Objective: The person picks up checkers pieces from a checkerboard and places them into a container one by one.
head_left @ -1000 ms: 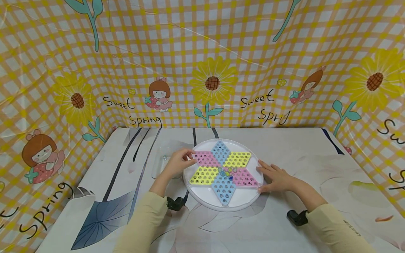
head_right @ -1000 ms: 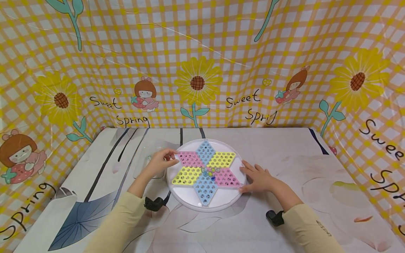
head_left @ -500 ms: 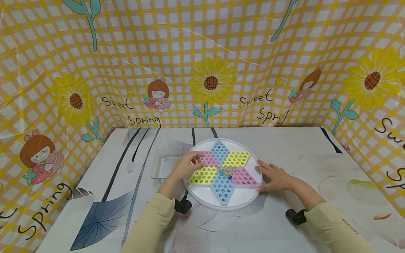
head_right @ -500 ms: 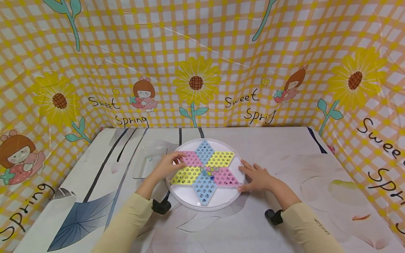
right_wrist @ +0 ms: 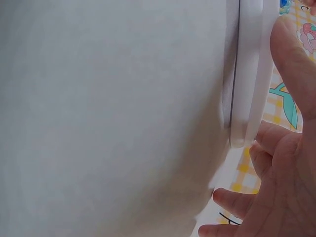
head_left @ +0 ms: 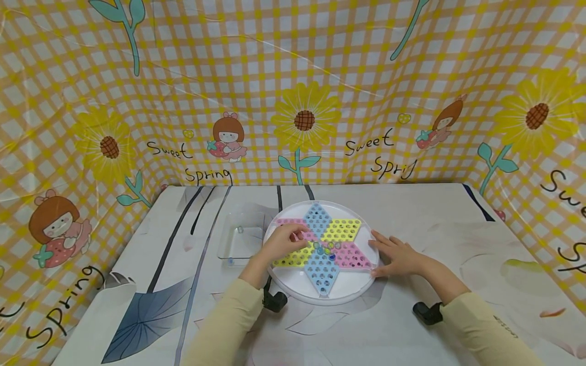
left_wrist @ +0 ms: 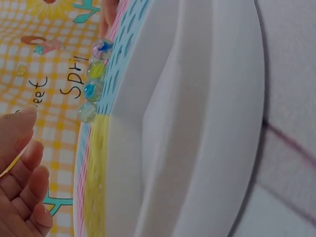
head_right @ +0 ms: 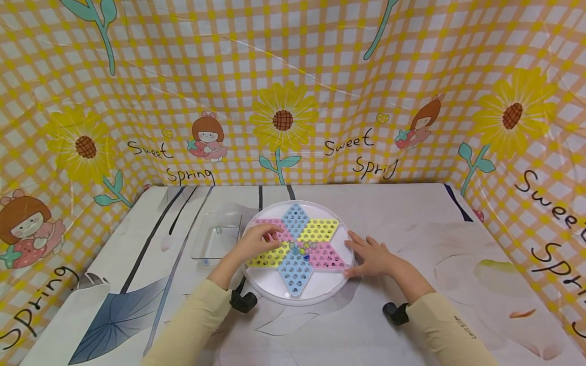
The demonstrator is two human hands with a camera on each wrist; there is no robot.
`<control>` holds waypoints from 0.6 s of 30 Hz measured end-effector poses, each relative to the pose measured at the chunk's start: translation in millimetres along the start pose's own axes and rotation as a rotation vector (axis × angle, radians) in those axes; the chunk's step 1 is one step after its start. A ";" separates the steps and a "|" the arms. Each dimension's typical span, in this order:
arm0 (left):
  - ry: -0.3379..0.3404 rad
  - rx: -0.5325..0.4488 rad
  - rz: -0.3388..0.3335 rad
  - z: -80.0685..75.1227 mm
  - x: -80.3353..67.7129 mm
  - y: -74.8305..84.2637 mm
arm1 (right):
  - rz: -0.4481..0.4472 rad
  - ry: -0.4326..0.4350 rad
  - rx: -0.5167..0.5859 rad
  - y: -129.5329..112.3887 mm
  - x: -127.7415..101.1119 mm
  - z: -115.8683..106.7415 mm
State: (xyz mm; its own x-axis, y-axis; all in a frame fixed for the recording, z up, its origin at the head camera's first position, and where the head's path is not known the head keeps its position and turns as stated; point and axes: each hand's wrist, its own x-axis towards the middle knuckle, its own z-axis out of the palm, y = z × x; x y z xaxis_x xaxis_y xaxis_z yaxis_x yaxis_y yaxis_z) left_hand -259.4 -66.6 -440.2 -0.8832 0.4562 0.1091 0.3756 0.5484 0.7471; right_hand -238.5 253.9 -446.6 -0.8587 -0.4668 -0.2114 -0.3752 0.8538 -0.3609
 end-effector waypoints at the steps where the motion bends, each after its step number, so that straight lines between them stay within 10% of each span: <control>1: -0.009 0.002 -0.005 1.3 0.4 0.6 | 0.000 0.000 0.001 0.0 0.0 0.2; 18: -0.114 0.057 -0.053 20.4 4.9 7.0 | -0.009 -0.003 0.013 -2.2 -1.6 -0.4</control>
State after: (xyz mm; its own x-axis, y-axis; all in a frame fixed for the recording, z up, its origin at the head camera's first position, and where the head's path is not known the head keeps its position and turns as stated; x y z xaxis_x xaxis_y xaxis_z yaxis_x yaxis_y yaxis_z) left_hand -255.4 -46.3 -447.8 -0.8657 0.5005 -0.0074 0.3474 0.6114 0.7110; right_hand -236.5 252.8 -445.1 -0.8545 -0.4749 -0.2106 -0.3782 0.8466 -0.3745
